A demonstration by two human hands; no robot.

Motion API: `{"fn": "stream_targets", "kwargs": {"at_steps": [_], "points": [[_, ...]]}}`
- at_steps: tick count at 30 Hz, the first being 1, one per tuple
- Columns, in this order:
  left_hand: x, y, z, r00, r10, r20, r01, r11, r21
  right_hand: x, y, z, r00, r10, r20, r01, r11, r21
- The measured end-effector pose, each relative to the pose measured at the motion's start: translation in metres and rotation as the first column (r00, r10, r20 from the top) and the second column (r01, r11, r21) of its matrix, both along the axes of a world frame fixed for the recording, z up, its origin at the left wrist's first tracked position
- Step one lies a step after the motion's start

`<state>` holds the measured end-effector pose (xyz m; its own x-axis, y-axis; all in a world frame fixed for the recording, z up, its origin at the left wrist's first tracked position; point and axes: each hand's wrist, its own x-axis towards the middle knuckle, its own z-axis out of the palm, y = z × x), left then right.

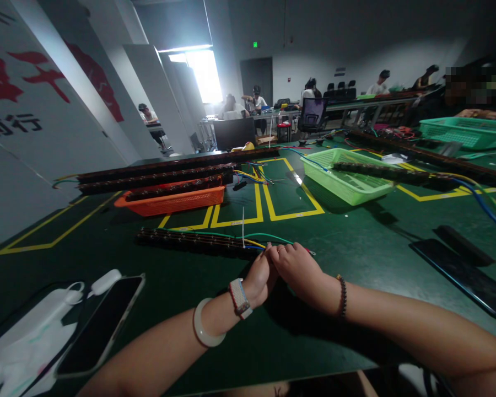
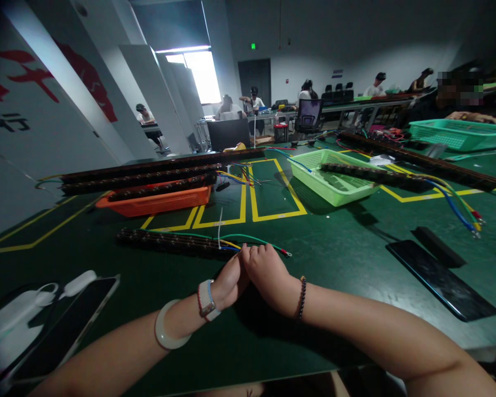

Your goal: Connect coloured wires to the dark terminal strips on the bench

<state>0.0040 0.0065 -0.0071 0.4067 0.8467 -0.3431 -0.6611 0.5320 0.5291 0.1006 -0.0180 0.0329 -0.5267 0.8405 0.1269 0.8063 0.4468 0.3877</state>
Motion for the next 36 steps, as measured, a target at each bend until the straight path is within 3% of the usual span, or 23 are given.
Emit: {"fn": "stream_targets", "kwargs": {"at_steps": [26, 36], "points": [[-0.0005, -0.0017, -0.0005, 1.0, 0.012, -0.022, -0.011, 1.0, 0.018, 0.0006, -0.0008, -0.0008, 1.0, 0.002, -0.022, -0.002, 1.0, 0.002], [-0.0005, 0.0018, -0.0082, 1.0, 0.027, -0.005, -0.026, 0.999, 0.03, 0.0003, -0.0006, -0.0057, 1.0, 0.004, -0.029, -0.003, 0.999, 0.043]]}}
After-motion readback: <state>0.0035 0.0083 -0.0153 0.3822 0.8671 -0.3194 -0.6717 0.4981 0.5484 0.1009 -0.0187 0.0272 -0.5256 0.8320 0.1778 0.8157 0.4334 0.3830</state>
